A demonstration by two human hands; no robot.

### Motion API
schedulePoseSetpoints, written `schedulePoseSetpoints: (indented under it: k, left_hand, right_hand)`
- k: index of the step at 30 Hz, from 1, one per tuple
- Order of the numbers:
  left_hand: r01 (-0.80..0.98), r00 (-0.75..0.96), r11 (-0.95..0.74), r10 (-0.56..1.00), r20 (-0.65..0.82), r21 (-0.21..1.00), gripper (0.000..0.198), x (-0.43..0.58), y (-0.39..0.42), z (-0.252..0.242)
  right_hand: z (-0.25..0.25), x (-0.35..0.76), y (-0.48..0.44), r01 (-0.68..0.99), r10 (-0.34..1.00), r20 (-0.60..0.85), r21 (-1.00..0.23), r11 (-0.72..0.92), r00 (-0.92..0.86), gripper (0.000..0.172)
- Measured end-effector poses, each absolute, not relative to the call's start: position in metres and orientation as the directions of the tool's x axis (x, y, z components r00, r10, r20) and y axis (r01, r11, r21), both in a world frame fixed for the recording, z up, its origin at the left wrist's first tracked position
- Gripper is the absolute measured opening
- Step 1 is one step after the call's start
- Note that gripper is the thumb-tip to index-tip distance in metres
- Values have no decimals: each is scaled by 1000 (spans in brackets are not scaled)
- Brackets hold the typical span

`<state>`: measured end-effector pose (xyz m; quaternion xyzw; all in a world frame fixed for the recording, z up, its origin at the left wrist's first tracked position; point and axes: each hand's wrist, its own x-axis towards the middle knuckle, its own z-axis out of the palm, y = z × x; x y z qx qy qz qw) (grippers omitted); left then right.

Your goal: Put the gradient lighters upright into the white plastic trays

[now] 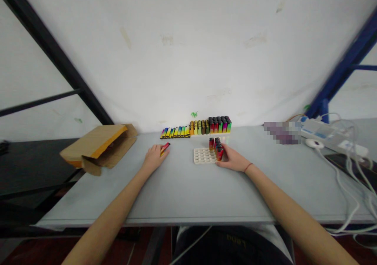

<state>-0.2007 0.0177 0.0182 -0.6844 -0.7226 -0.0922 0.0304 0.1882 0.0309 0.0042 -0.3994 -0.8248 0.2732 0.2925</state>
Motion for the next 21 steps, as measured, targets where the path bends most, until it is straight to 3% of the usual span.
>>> schedulePoseSetpoints:
  k: [10, 15, 17, 21]
  left_hand:
    - [979, -177, 150, 961, 212, 137, 45, -105, 36, 30]
    - [987, -120, 77, 935, 333, 140, 31, -91, 43, 30]
    - [970, -107, 28, 941, 321, 240, 29, -87, 44, 32]
    - [778, -71, -90, 971, 230, 622, 29, -63, 50, 41]
  right_hand:
    - [4, 187, 29, 505, 822, 267, -681, 530, -503, 75]
    - [6, 185, 29, 482, 817, 281, -693, 536, -503, 79]
    - [6, 184, 29, 491, 825, 265, -698, 522, -500, 82]
    - [5, 187, 31, 556, 848, 271, -658, 508, -455, 86]
